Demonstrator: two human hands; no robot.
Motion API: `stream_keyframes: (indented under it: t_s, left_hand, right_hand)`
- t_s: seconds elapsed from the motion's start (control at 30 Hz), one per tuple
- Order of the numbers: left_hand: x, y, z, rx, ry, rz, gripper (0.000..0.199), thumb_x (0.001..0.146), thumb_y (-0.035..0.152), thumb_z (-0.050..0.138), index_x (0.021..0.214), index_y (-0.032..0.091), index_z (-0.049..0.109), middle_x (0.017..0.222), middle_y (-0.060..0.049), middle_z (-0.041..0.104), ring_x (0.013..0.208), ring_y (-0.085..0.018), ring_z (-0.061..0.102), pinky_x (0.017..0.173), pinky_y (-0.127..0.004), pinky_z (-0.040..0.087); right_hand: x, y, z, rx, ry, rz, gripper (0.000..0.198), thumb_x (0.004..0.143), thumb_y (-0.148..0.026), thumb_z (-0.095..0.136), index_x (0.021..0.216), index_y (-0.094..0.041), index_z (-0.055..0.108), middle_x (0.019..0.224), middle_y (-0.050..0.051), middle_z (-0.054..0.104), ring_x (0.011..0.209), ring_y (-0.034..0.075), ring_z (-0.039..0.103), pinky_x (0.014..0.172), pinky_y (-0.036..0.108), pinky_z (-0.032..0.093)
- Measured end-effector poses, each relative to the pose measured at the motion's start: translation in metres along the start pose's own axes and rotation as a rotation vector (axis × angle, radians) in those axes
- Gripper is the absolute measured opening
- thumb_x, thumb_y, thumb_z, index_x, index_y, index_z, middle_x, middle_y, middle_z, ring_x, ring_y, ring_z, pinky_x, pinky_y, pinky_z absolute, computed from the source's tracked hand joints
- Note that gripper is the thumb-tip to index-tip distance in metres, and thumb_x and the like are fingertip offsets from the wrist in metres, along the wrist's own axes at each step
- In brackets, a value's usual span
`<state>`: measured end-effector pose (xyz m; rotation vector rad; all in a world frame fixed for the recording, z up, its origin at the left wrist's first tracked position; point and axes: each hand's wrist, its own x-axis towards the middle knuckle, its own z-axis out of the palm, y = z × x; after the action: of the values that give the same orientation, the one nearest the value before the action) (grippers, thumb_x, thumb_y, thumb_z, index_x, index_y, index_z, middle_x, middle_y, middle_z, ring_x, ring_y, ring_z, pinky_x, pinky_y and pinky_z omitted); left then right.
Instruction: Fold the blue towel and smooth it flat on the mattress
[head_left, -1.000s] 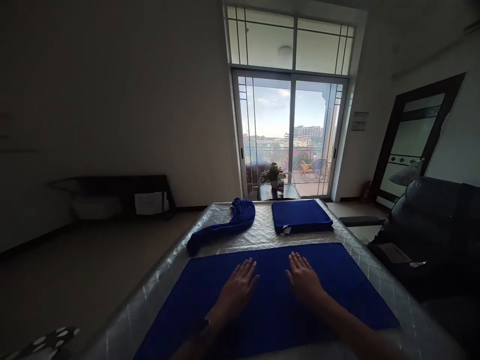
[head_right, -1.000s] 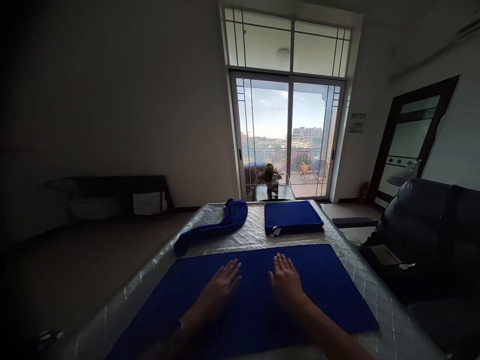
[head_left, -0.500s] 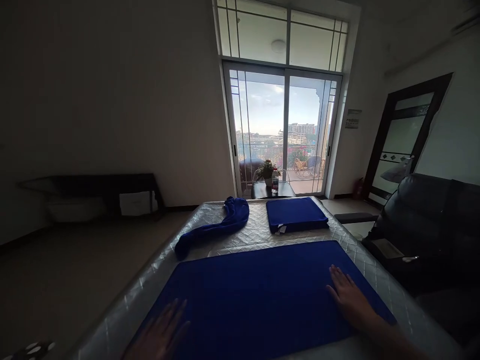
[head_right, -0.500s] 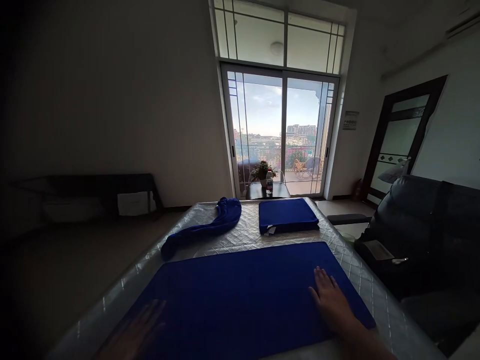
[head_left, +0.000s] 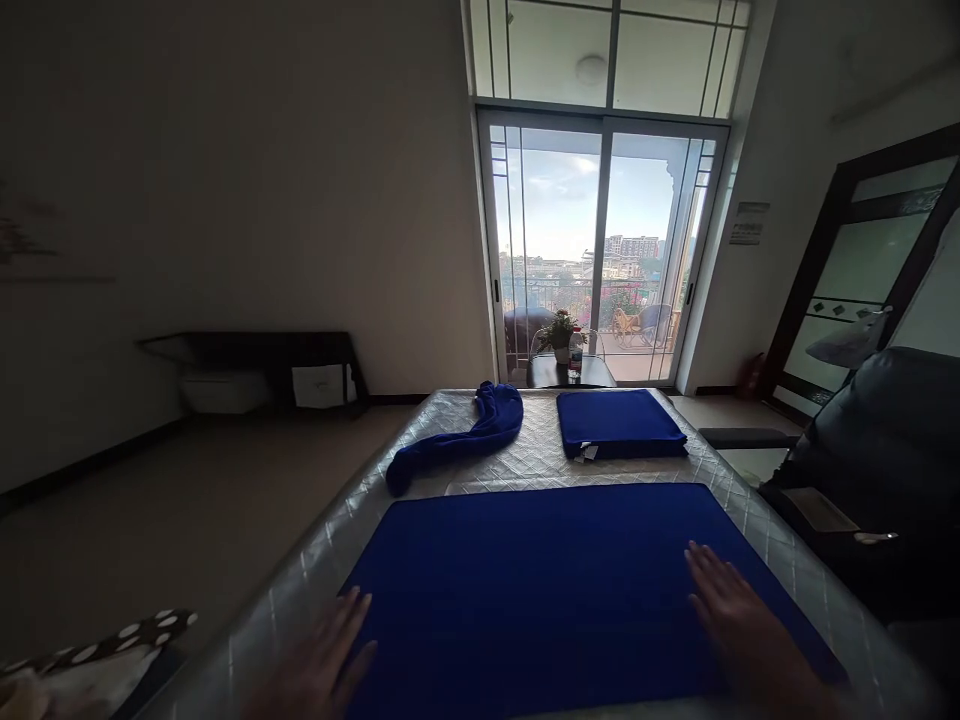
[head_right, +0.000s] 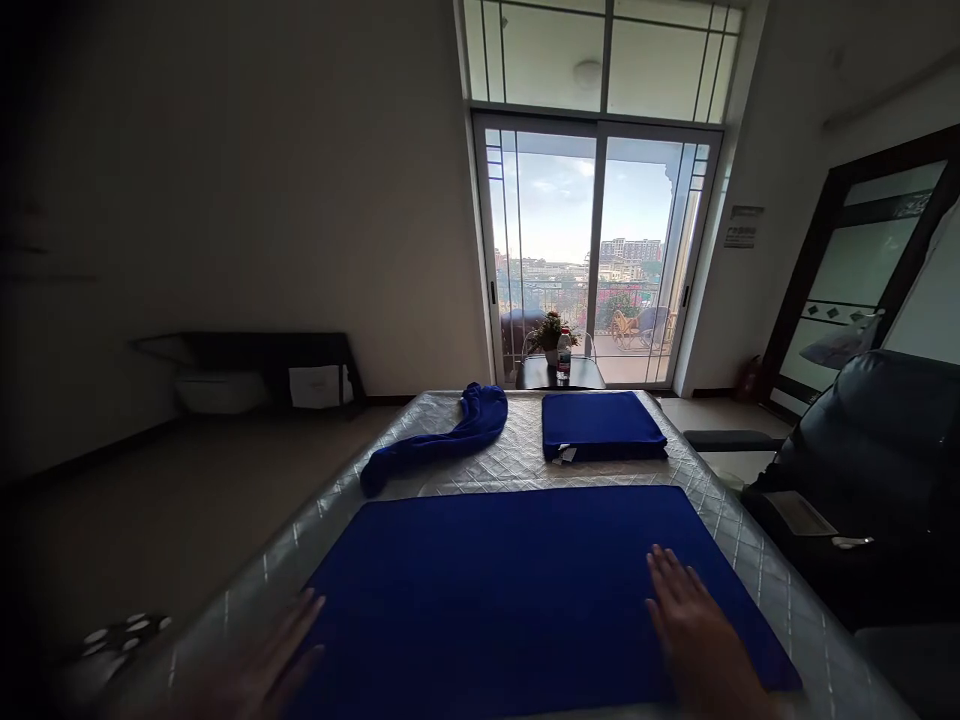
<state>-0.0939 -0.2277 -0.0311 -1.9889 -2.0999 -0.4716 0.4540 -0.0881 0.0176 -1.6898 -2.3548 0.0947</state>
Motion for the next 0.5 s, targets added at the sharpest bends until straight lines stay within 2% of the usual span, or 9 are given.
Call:
stream_keyframes:
  t_s: [0.07,0.13,0.23,0.33,0.4,0.5]
  left_hand:
    - [0.005,0.036,0.003,-0.049,-0.074,0.026,0.073,0.093,0.046,0.044,0.148,0.051,-0.004,0.158,0.016,0.031,0.142,-0.026,0.044,0.113,-0.048,0.049]
    - [0.01,0.073,0.004,-0.107,-0.196,0.114,0.068,0.094,0.055,0.043,0.148,0.05,0.001,0.159,0.016,0.026,0.146,-0.026,0.038,0.119,-0.049,0.042]
    - [0.015,0.104,-0.003,-0.139,-0.324,0.137,0.065,0.095,0.061,0.041,0.147,0.049,0.006,0.159,0.013,0.023,0.148,-0.027,0.032,0.122,-0.051,0.035]
    - [0.014,0.097,-0.014,-0.1,-0.365,0.054,0.06,0.096,0.06,0.039,0.146,0.049,0.009,0.159,0.011,0.023,0.149,-0.027,0.029,0.122,-0.053,0.033]
    - [0.005,0.076,-0.02,-0.059,-0.357,0.003,0.059,0.096,0.06,0.039,0.146,0.049,0.01,0.159,0.01,0.023,0.149,-0.025,0.029,0.121,-0.052,0.033]
    - [-0.015,0.035,-0.02,0.041,-0.273,-0.067,0.058,0.096,0.052,0.039,0.148,0.046,0.015,0.159,0.008,0.028,0.147,-0.023,0.033,0.118,-0.049,0.039]
  right_hand:
    - [0.001,-0.052,-0.002,0.108,-0.093,-0.12,0.062,0.097,-0.056,0.022,0.154,-0.035,0.033,0.163,-0.007,0.029,0.153,0.019,0.02,0.129,0.044,0.022]
    - [0.002,-0.1,0.0,0.212,-0.189,-0.252,0.063,0.097,-0.059,0.027,0.155,-0.038,0.024,0.163,-0.01,0.022,0.153,0.022,0.02,0.129,0.046,0.022]
    - [0.007,-0.147,0.007,0.28,-0.305,-0.368,0.068,0.095,-0.064,0.031,0.155,-0.041,0.01,0.162,-0.013,0.009,0.153,0.023,0.013,0.129,0.047,0.017]
    - [0.012,-0.164,0.016,0.267,-0.373,-0.372,0.071,0.094,-0.068,0.028,0.153,-0.042,-0.001,0.159,-0.014,-0.003,0.153,0.021,0.007,0.129,0.044,0.011]
    - [0.014,-0.162,0.021,0.248,-0.401,-0.354,0.072,0.094,-0.07,0.027,0.152,-0.042,-0.004,0.158,-0.015,-0.006,0.153,0.019,0.004,0.129,0.042,0.009]
    - [0.012,-0.147,0.023,0.232,-0.402,-0.326,0.071,0.092,-0.072,0.027,0.151,-0.045,-0.004,0.158,-0.017,-0.003,0.153,0.018,0.006,0.128,0.041,0.009]
